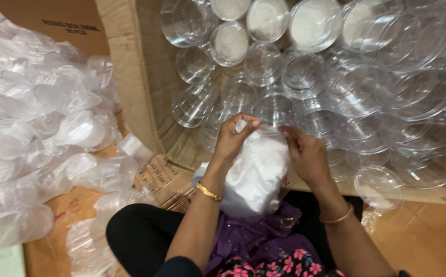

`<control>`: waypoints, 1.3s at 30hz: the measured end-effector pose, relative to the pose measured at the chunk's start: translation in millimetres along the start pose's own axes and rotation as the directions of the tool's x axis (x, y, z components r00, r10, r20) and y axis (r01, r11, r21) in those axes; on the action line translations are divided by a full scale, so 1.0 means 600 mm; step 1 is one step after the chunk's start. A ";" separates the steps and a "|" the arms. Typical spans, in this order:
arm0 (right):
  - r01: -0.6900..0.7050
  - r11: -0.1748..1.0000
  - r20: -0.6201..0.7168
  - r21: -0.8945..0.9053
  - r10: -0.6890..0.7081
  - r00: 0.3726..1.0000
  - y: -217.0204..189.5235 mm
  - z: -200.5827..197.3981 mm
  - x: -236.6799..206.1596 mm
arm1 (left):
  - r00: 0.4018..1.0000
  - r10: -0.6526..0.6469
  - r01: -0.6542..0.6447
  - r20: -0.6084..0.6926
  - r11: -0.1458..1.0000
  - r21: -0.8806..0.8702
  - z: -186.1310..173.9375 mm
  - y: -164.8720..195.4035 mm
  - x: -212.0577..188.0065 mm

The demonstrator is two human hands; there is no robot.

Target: The person sits on the floor in front of a cardboard box filled with clear plastic cups. They take small clear plastic bags, open them, insert plastic cups one at a time into each bag, and set the filled bags aside among a pile of similar bags.

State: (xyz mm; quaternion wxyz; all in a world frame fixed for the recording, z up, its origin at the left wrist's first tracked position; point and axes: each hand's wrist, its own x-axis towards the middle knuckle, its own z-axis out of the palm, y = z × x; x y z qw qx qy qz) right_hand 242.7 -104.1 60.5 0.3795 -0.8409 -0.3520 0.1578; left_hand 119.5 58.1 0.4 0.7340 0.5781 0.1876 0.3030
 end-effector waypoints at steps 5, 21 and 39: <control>0.245 0.773 -0.153 0.585 -0.191 0.970 0.054 0.001 0.040 | 0.985 -0.051 0.048 0.162 0.999 0.024 0.011 0.005 0.018; 0.160 0.535 -0.108 0.830 -0.128 0.986 0.176 -0.264 0.065 | 0.867 0.090 -0.281 0.490 0.900 0.332 0.118 0.054 0.165; 0.263 0.927 -0.554 0.269 -0.075 0.829 0.106 -0.162 0.043 | 0.945 0.195 -0.290 0.262 0.869 0.401 0.182 0.047 0.149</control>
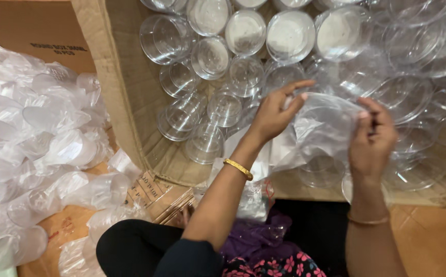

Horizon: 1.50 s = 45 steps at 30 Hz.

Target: The person sits on the floor in front of a cardboard box filled with clear plastic cups. They take small clear plastic bags, open them, insert plastic cups one at a time into each bag, and set the filled bags aside among a pile of similar bags.

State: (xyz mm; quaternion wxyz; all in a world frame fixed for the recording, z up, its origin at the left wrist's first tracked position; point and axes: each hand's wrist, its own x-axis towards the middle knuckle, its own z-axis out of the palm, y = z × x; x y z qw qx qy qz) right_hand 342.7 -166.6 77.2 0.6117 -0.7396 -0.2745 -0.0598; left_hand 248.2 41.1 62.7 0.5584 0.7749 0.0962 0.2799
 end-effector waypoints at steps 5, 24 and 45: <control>0.066 0.990 0.077 0.122 -0.076 0.994 0.012 0.048 -0.040 | 0.996 0.003 -0.005 -0.090 1.000 -0.021 -0.003 -0.029 -0.036; 0.023 0.994 0.126 0.103 -0.036 0.991 0.076 0.035 -0.049 | 0.982 -0.148 0.148 -0.114 0.989 -0.007 0.012 -0.074 -0.104; -0.673 0.657 0.940 0.341 -0.251 0.232 -0.053 0.225 -0.117 | 0.847 0.288 -0.070 -0.447 0.893 0.444 -0.272 0.126 -0.270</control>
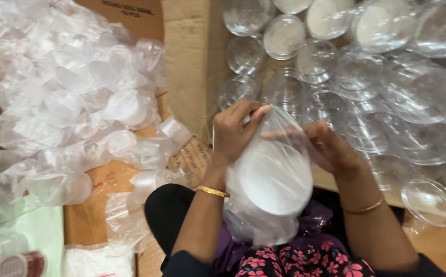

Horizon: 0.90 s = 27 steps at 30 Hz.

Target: The person sits on the floor in front of a cardboard box filled with clear plastic cups. They take small clear plastic bags, open them, insert plastic cups one at a time into each bag, and set the filled bags aside among a pile of similar bags.

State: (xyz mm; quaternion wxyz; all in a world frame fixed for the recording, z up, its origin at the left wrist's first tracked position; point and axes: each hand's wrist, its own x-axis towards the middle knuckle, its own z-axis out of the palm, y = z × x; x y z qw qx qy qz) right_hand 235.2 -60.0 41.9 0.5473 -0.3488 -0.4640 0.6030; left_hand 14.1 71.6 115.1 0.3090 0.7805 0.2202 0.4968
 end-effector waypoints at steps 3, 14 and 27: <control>0.004 0.958 0.099 -0.288 0.026 0.995 -0.039 0.044 0.035 | 1.000 -0.010 0.010 -0.029 1.000 0.020 -0.020 -0.026 0.007; 0.000 0.867 -0.195 -0.498 -0.111 0.974 -0.043 0.130 0.208 | 0.827 -0.392 0.555 0.404 0.447 -0.702 0.082 -0.247 -0.088; 0.150 0.894 0.252 -0.423 -0.042 0.967 0.112 0.258 0.471 | 0.685 -0.604 0.652 0.407 0.260 -0.712 0.125 -0.257 -0.122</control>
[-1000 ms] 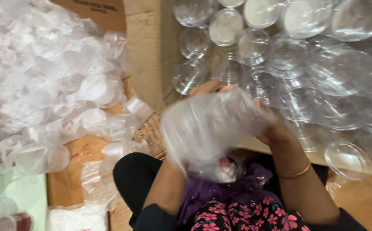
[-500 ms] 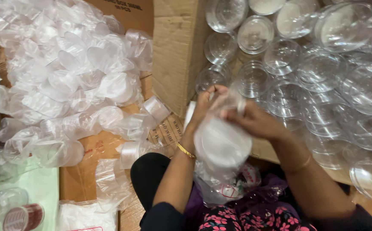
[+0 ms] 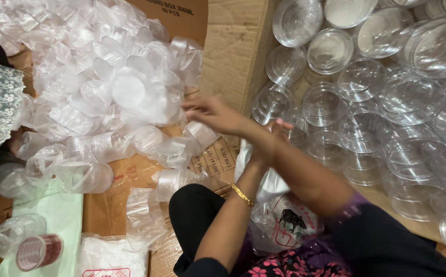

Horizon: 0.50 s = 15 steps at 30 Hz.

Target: The person sits on the floor in front of a cardboard box filled with clear plastic cups. They take small clear plastic bags, open them, insert plastic cups one at a time into each bag, and set the filled bags aside among a pile of similar bags.

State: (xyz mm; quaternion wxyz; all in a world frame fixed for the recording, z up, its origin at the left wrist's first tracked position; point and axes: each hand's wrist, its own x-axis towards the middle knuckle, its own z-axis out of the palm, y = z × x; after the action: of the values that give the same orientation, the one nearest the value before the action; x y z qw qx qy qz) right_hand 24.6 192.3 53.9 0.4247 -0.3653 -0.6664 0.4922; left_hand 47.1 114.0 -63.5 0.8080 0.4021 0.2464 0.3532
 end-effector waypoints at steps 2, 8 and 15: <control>-0.041 0.955 -0.316 -0.294 -0.057 0.947 -0.054 -0.058 -0.106 | 0.917 0.392 -0.330 -0.078 0.852 0.405 -0.006 0.003 0.018; -0.382 0.914 -0.574 -0.138 0.240 0.783 -0.078 -0.151 -0.370 | 0.943 0.256 -0.214 -0.212 0.956 0.202 0.052 0.045 0.061; -0.229 0.969 -0.736 0.091 0.220 0.640 0.012 -0.164 -0.467 | 0.951 0.138 -0.203 0.276 0.954 0.222 0.073 0.090 0.014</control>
State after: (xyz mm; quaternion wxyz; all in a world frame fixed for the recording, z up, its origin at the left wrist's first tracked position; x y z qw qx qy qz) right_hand 220.6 -25.4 4.4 0.5921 -0.6153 -0.3884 0.3465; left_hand 61.9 122.6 4.5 0.7426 0.5623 0.1456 0.3335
